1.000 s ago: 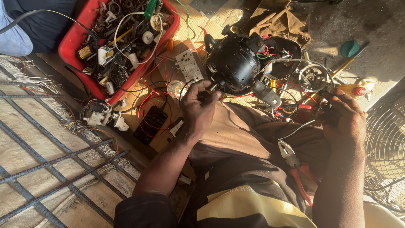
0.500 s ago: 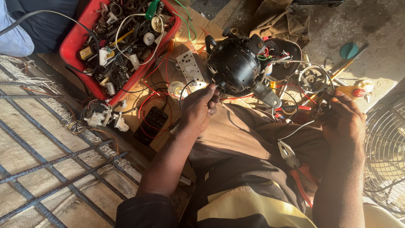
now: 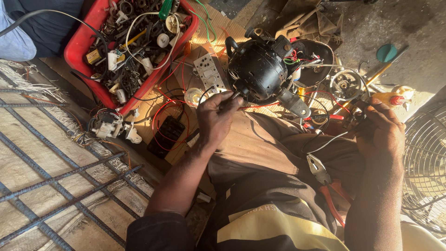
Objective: The person tests a small electric motor by connecting wires to a power strip, then disassembles the motor housing to access the internal rotor. They remove the rotor, clean the commutator with a cloth, and reassemble the motor housing.
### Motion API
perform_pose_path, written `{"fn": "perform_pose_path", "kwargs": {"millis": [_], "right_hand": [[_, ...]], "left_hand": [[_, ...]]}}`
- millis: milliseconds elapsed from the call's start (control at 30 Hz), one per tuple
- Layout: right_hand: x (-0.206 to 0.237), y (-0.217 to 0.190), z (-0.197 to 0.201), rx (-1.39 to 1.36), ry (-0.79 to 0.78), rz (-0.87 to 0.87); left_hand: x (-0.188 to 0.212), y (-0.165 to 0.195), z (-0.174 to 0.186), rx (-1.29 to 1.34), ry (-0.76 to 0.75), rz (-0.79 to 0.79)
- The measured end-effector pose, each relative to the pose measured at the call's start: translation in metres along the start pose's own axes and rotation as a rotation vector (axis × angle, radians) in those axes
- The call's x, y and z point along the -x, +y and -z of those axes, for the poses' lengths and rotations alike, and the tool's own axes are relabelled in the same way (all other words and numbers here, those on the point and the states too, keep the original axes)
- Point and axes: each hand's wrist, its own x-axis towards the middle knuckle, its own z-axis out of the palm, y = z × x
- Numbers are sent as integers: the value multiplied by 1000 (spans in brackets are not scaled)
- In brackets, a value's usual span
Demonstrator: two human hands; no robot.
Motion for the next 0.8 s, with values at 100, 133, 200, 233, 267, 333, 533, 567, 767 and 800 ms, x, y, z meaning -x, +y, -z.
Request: {"fn": "perform_pose_path", "kwargs": {"millis": [100, 133, 200, 233, 267, 333, 533, 567, 767, 800], "right_hand": [[-1, 0, 2, 14, -11, 14], [0, 0, 2, 9, -7, 8], [0, -1, 2, -5, 2, 3], [1, -1, 1, -13, 4, 1], [1, -1, 0, -23, 4, -2], [1, -2, -3, 2, 25, 0], [-2, -1, -4, 31, 45, -9], [-3, 0, -3, 30, 49, -9], [-9, 4, 2, -6, 4, -10], [-10, 3, 1, 51, 88, -40]], "left_hand": [[-10, 8, 18, -152, 32, 42], [-16, 8, 26, -206, 55, 62], [-37, 6, 41, -281, 93, 154], [-49, 3, 46, -317, 114, 200], [-59, 0, 50, -352, 107, 183], [-77, -10, 53, -422, 91, 152], [-114, -19, 33, -764, -8, 104], [-119, -19, 29, -810, -29, 125], [-140, -13, 8, -1075, -237, 214], [-142, -14, 8, -1088, -248, 35]]}}
